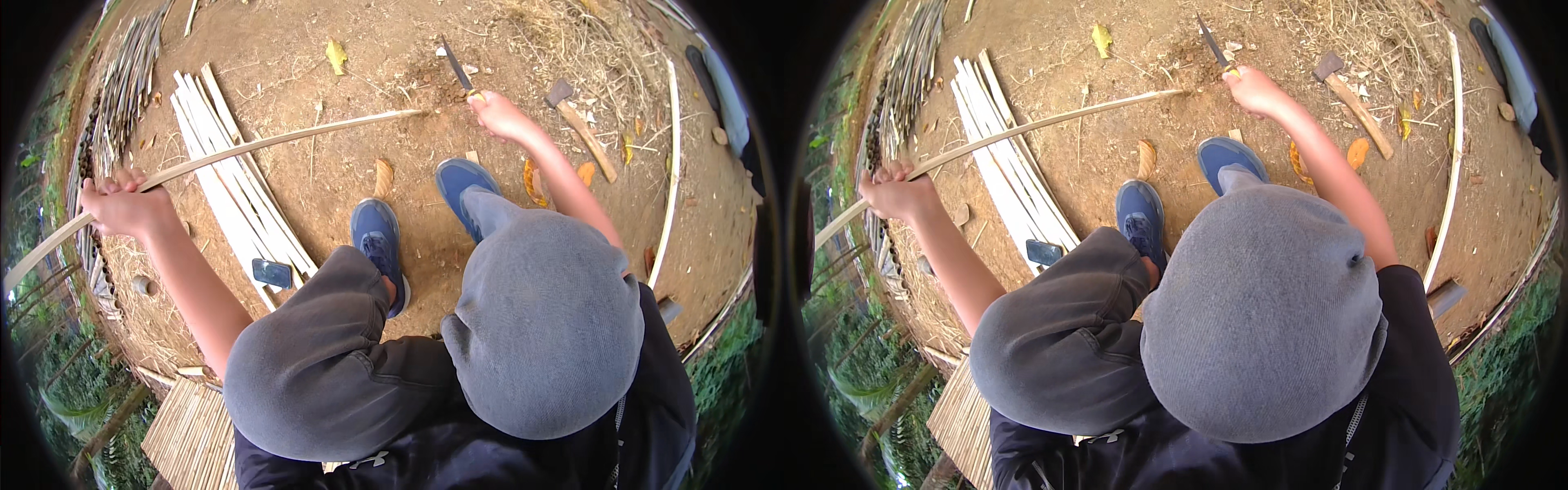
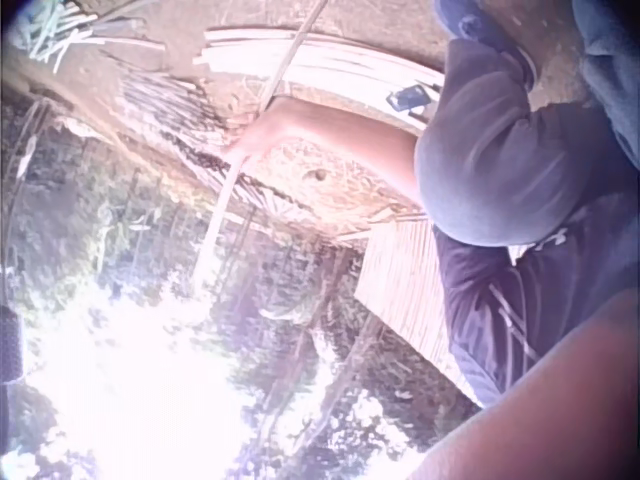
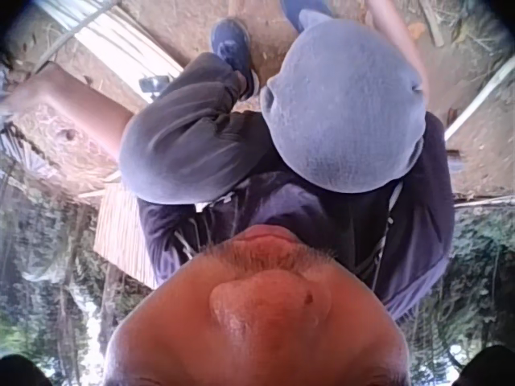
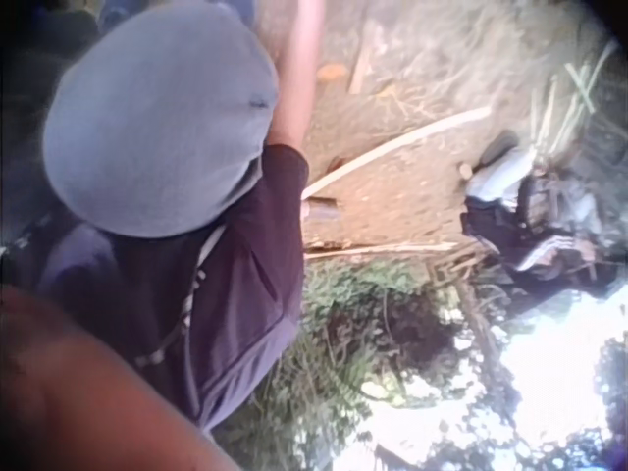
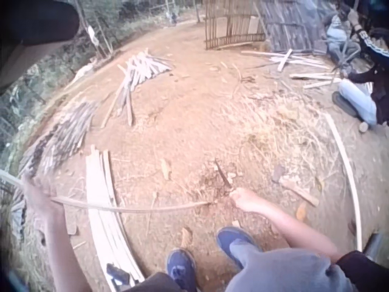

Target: The person uses a small axe and a knife to shave and smooth the edges of a long bamboo strip while sitting outdoors.

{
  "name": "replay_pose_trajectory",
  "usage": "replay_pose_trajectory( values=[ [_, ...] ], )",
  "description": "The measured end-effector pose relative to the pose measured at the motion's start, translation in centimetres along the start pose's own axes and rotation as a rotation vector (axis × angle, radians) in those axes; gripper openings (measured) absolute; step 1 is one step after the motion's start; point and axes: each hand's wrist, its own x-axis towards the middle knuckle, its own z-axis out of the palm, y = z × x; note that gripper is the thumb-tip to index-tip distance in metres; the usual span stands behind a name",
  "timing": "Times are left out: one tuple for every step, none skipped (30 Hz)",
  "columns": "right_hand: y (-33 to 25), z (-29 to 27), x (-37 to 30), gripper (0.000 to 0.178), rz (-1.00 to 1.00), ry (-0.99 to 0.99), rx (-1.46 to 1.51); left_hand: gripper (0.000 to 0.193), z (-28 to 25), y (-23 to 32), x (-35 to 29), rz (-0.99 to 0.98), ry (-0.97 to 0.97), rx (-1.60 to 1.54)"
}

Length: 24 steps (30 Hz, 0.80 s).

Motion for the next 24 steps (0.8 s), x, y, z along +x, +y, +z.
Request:
replay_pose_trajectory(
  values=[
    [-0.1,0.3,-0.4,0.037,-0.003,0.039,-0.107,0.026,-0.6,0.1,-1.0,-0.008,-0.097,0.092],
    [0.6,0.3,-0.1,0.04,-0.042,0.049,-0.159,0.028,-0.7,-0.1,-1.4,0.005,-0.088,0.044],
    [2.1,0.7,0.2,0.043,-0.072,0.058,-0.212,0.032,-0.9,-0.4,-1.7,0.01,-0.08,-0.001],
    [2.6,1.3,0.6,0.046,-0.115,0.053,-0.264,0.038,-1.7,-0.3,-1.8,0.031,-0.065,-0.038],
    [1.9,2.3,-0.1,0.057,-0.138,0.049,-0.331,0.045,-3.2,0.1,-0.8,0.067,-0.095,-0.074],
    [1.2,3.1,-0.4,0.056,-0.159,0.042,-0.329,0.045,-4.1,0.4,0.1,0.082,-0.105,-0.11],
    [1.2,3.2,-0.8,0.054,-0.16,0.05,-0.332,0.044,-4.1,-0.1,0.1,0.075,-0.122,-0.158],
    [1.4,3.2,-0.9,0.053,-0.162,0.059,-0.334,0.044,-4.2,-0.6,0.3,0.069,-0.14,-0.206],
    [2.9,3.9,-0.3,0.051,-0.177,0.041,-0.318,0.041,-5.1,-1.5,1.2,0.043,-0.123,-0.208],
    [2.8,4.5,-0.4,0.05,-0.157,0.017,-0.332,0.04,-5.2,-1.7,1.1,0.048,-0.084,-0.178],
    [2.2,5.3,-1.2,0.05,-0.137,-0.006,-0.348,0.039,-5.2,-1.6,0.9,0.053,-0.044,-0.151],
    [1.9,5.7,-1.5,0.049,-0.118,-0.029,-0.364,0.039,-5.1,-1.7,0.6,0.059,-0.004,-0.124],
    [2.0,6.4,-1.6,0.047,-0.157,-0.005,-0.377,0.041,-4.8,-2.1,0.2,0.037,0.013,-0.132],
    [2.2,6.5,-1.7,0.045,-0.149,-0.009,-0.382,0.043,-5.1,-2.7,0.4,0.031,-0.006,-0.112],
    [2.3,6.9,-1.9,0.044,-0.139,-0.012,-0.387,0.045,-5.7,-3.3,1.0,0.025,-0.025,-0.091],
    [1.2,7.4,-2.5,0.043,-0.135,-0.024,-0.389,0.047,-6.4,-3.5,1.7,0.025,-0.042,-0.063],
    [0.4,7.8,-2.7,0.039,-0.192,-0.006,-0.392,0.051,-6.5,-3.2,1.8,0.051,-0.035,-0.028],
    [-0.1,8.3,-2.5,0.038,-0.19,-0.028,-0.397,0.053,-6.5,-3.2,1.9,0.063,0.006,-0.009],
    [-0.4,8.4,-2.0,0.037,-0.183,-0.04,-0.405,0.054,-5.9,-3.3,1.7,0.066,0.044,0.002],
    [-0.5,8.4,-1.4,0.036,-0.175,-0.052,-0.414,0.055,-5.5,-3.6,1.6,0.07,0.084,0.013],
    [-0.3,8.6,-0.9,0.036,-0.174,-0.042,-0.42,0.057,-6.8,-4.3,3.3,-0.089,0.011,-0.055],
    [-0.2,9.0,-0.2,0.035,-0.182,-0.037,-0.427,0.057,-6.1,-4.1,2.6,-0.037,0.042,-0.043],
    [-0.3,9.2,0.4,0.035,-0.188,-0.031,-0.435,0.057,-4.7,-3.7,1.3,0.013,0.072,-0.031],
    [-0.3,9.2,0.9,0.036,-0.18,-0.034,-0.449,0.056,-4.0,-3.6,0.6,0.062,0.103,-0.019]
  ],
)
